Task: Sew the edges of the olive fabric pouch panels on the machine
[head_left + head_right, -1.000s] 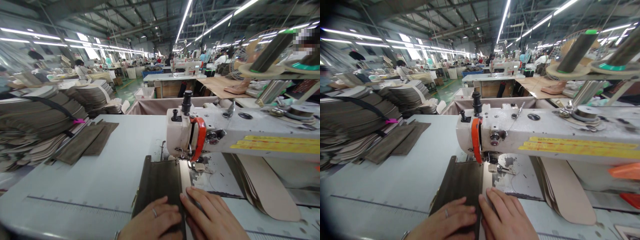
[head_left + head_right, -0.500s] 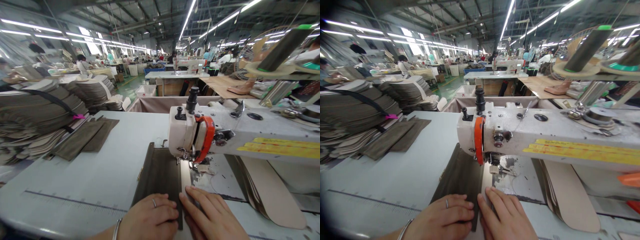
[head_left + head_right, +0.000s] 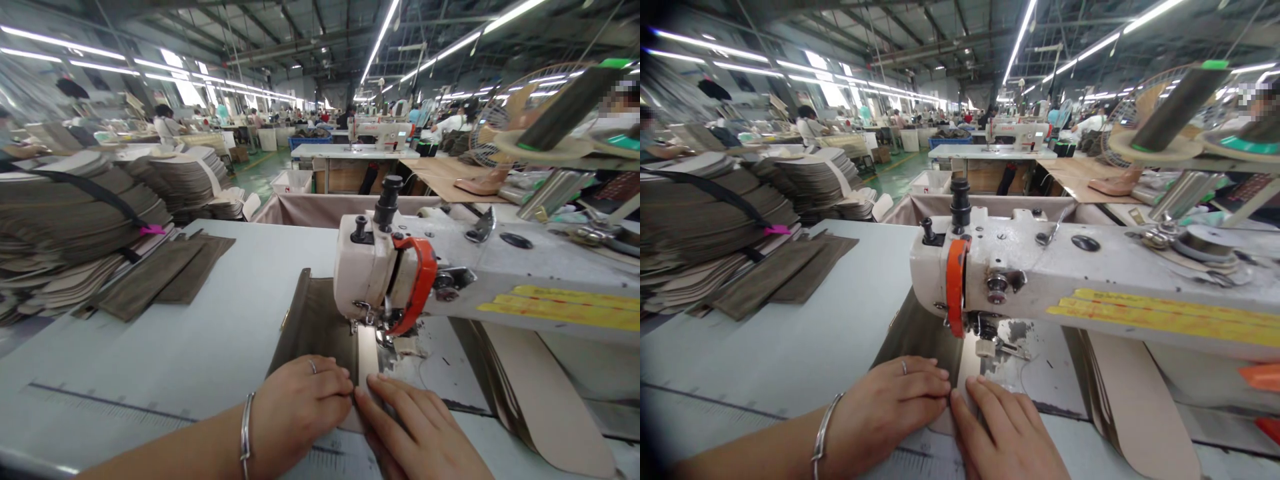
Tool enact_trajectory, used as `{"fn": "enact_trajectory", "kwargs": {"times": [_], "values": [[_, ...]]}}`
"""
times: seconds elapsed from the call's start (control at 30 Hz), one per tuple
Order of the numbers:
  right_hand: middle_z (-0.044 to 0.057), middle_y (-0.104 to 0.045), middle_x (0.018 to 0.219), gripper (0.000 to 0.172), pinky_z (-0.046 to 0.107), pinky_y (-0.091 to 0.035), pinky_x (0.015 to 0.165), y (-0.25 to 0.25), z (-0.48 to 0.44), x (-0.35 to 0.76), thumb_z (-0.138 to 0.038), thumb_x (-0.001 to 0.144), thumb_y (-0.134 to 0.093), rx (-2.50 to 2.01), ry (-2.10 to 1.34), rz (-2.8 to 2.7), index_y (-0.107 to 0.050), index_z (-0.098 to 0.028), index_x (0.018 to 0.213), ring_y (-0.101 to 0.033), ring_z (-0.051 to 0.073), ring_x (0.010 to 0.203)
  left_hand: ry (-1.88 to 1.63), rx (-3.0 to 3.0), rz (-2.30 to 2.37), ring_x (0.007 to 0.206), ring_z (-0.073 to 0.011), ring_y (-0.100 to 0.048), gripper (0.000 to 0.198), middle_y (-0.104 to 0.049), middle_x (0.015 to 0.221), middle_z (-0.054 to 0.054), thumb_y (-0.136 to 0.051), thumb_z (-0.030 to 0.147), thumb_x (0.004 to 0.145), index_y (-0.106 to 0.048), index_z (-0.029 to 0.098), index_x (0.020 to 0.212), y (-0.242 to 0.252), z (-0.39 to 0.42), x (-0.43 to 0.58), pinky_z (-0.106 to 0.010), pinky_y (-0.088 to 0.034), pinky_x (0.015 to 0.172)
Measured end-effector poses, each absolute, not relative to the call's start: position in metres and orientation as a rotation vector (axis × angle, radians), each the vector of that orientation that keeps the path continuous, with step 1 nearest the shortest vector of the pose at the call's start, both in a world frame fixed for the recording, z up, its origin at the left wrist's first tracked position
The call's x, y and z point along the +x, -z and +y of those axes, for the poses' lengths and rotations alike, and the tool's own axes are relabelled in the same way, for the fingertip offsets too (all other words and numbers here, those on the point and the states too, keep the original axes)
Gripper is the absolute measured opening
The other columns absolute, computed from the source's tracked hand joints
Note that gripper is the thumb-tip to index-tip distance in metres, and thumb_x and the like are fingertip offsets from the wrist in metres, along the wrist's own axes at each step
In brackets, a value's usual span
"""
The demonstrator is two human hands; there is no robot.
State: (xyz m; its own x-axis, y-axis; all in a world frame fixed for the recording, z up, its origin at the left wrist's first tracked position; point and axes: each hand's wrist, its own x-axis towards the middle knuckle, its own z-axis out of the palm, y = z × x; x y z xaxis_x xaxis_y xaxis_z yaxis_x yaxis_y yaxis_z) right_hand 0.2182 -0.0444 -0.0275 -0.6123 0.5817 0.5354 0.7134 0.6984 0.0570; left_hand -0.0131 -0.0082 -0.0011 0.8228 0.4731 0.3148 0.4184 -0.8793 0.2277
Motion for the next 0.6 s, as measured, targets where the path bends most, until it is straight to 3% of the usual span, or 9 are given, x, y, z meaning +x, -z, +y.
{"fn": "enact_trajectory", "kwargs": {"times": [0.13, 0.47, 0.6], "values": [[0.004, -0.066, 0.112, 0.035, 0.030, -0.050, 0.076, 0.027, -0.041, 0.216, -0.026, 0.099, -0.035, -1.028, 0.359, -2.396, -0.064, -0.023, 0.118, -0.063, 0.019, 0.098, -0.548, 2.918, 0.689, 0.114, -0.0143, -0.057, 0.015, -0.066, 0.114, -0.005, -0.047, 0.015, 0.095, -0.060, 0.014, 0.103, 0.005, 0.004, -0.010, -0.028, -0.037, 0.110], [0.003, -0.063, 0.114, 0.033, 0.035, -0.049, 0.078, 0.013, -0.030, 0.210, -0.032, 0.093, -0.047, -1.139, 0.157, -2.417, -0.059, -0.020, 0.122, -0.058, 0.020, 0.097, -0.542, 2.926, 0.717, 0.107, -0.0161, -0.058, 0.017, -0.064, 0.107, -0.005, -0.044, 0.013, 0.096, -0.060, 0.014, 0.095, 0.004, 0.031, -0.004, -0.029, -0.046, 0.100], [0.004, -0.061, 0.116, 0.041, 0.040, -0.048, 0.083, 0.013, -0.024, 0.210, -0.031, 0.088, -0.056, -1.215, 0.084, -2.433, -0.054, -0.021, 0.128, -0.056, 0.023, 0.098, -0.466, 2.902, 0.823, 0.102, -0.0171, -0.058, 0.012, -0.063, 0.107, -0.005, -0.048, 0.014, 0.094, -0.060, 0.015, 0.098, 0.005, 0.038, -0.001, -0.031, -0.049, 0.096]]}}
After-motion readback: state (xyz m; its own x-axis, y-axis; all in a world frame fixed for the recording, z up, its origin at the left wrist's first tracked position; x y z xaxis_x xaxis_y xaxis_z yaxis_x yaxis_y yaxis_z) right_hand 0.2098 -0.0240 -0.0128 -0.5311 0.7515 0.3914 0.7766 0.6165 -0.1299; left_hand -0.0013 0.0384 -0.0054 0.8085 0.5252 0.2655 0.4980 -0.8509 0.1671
